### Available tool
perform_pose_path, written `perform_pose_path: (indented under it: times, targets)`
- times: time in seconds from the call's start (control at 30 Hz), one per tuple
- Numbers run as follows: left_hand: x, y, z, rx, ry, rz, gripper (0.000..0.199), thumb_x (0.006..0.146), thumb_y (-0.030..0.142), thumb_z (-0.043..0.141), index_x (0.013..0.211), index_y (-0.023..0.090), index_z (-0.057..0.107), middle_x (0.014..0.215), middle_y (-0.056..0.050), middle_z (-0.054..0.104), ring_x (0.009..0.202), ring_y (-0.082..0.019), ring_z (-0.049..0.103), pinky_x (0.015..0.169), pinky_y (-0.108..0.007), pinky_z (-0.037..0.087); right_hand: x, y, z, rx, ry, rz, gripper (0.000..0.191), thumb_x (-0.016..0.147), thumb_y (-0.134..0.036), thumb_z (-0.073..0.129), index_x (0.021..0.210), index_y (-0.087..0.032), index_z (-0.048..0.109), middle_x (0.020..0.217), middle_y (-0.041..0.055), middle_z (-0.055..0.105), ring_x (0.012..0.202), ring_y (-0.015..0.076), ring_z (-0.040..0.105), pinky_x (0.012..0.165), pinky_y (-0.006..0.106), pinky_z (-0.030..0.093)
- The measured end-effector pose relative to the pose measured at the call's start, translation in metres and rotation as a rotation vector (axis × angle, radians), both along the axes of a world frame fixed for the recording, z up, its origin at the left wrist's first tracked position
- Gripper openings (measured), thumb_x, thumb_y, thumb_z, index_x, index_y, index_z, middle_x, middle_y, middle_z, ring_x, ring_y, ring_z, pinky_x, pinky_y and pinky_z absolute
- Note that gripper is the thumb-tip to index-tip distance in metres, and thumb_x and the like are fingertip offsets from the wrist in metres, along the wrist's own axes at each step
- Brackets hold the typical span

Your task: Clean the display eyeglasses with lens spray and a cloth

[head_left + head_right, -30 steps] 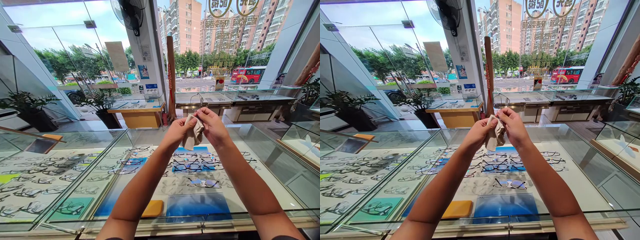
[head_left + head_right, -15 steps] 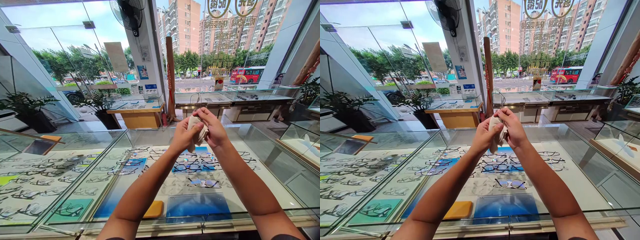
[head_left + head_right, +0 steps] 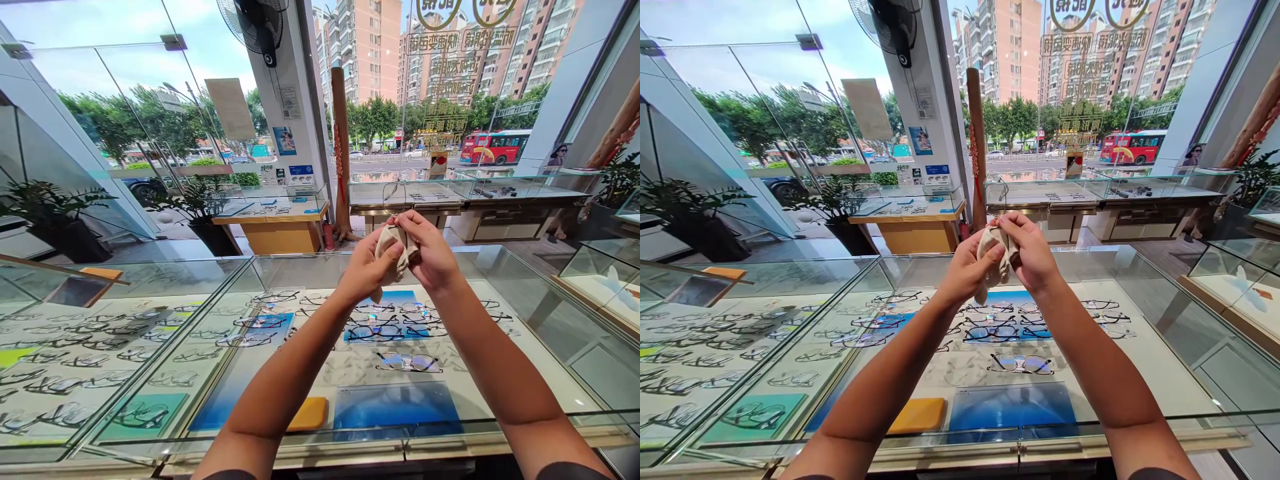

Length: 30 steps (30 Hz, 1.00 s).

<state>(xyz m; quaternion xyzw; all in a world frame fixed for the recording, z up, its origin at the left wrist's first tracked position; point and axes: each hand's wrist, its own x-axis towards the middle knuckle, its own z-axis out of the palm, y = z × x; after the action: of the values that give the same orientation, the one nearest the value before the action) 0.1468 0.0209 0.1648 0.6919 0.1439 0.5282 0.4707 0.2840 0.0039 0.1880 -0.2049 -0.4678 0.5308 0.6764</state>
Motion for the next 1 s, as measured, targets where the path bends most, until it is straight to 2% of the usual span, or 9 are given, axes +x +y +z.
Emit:
perform_pose_path:
  times: [0.1,0.17,0.23,0.33,0.4,0.5,0.7,0.9,1.0]
  targets:
    - [0.002,0.002,-0.003,-0.003,-0.049,0.114,0.058,0.091,0.067,0.075,0.120,0.017,0.073,0.085,-0.002,0.070,0.067,-0.014,0.061,0.063,-0.025,0.052,-0.007,-0.003,-0.002,-0.011,-0.025,0.064,0.037,0.077,-0.048,0.095,0.087,-0.023,0.068,0.092,-0.0012,0.069,0.062,0.0089,0.052,0.046,0.022,0.041]
    - [0.002,0.005,-0.004,-0.022,-0.071,0.169,0.062,0.094,0.073,0.068,0.118,0.016,0.073,0.079,-0.002,0.069,0.063,-0.014,0.060,0.058,-0.025,0.051,-0.011,-0.004,-0.003,-0.002,-0.045,0.066,0.041,0.077,-0.050,0.095,0.087,-0.023,0.067,0.094,-0.0013,0.069,0.057,0.0080,0.047,0.041,0.022,0.034]
    - [0.000,0.009,-0.003,-0.020,-0.064,0.190,0.062,0.093,0.076,0.066,0.104,0.016,0.074,0.077,-0.002,0.068,0.066,-0.014,0.061,0.059,-0.024,0.050,-0.010,-0.004,-0.003,0.017,-0.044,0.041,0.043,0.073,-0.049,0.098,0.084,-0.023,0.065,0.097,-0.0007,0.071,0.064,0.0089,0.053,0.047,0.022,0.041]
    - [-0.007,0.018,0.000,-0.044,-0.050,0.166,0.062,0.090,0.078,0.068,0.084,0.016,0.067,0.077,-0.002,0.067,0.069,-0.013,0.060,0.063,-0.023,0.049,0.001,-0.003,0.001,0.077,-0.058,0.004,0.038,0.073,-0.046,0.099,0.083,-0.023,0.070,0.102,0.0008,0.072,0.089,0.0136,0.066,0.075,0.025,0.056]
    - [-0.014,0.024,0.003,-0.086,-0.067,0.165,0.063,0.090,0.079,0.068,0.082,0.017,0.065,0.074,0.000,0.065,0.066,-0.011,0.057,0.060,-0.022,0.046,0.011,-0.004,0.005,0.134,-0.132,-0.021,0.032,0.077,-0.045,0.096,0.085,-0.024,0.073,0.110,0.0017,0.072,0.105,0.0159,0.066,0.093,0.028,0.055]
    - [-0.022,0.027,0.008,-0.129,-0.109,0.173,0.064,0.088,0.081,0.069,0.085,0.017,0.065,0.072,0.000,0.064,0.062,-0.011,0.056,0.056,-0.022,0.045,0.022,-0.007,0.009,0.166,-0.285,-0.029,0.026,0.082,-0.042,0.093,0.084,-0.024,0.074,0.117,0.0030,0.071,0.109,0.0169,0.064,0.104,0.032,0.051]
    - [-0.030,0.022,0.018,-0.119,-0.139,0.191,0.065,0.085,0.083,0.070,0.089,0.018,0.069,0.071,-0.001,0.065,0.063,-0.013,0.060,0.059,-0.024,0.049,0.020,-0.008,0.006,0.141,-0.470,0.046,0.031,0.082,-0.045,0.090,0.078,-0.022,0.069,0.117,0.0054,0.069,0.108,0.0203,0.061,0.106,0.039,0.046]
    - [-0.033,0.021,0.017,-0.068,-0.119,0.295,0.064,0.087,0.081,0.070,0.079,0.018,0.063,0.067,0.001,0.060,0.058,-0.010,0.051,0.053,-0.023,0.040,0.012,-0.006,0.001,0.163,-0.616,0.051,0.034,0.083,-0.050,0.087,0.081,-0.021,0.068,0.094,0.0018,0.062,0.093,0.0182,0.055,0.094,0.038,0.042]
    - [-0.032,0.020,0.017,-0.047,-0.108,0.319,0.061,0.086,0.076,0.075,0.079,0.017,0.065,0.067,0.001,0.061,0.057,-0.009,0.049,0.052,-0.022,0.038,0.011,-0.005,0.000,0.153,-0.632,0.035,0.036,0.084,-0.051,0.086,0.081,-0.020,0.068,0.091,0.0011,0.061,0.090,0.0177,0.053,0.091,0.037,0.040]
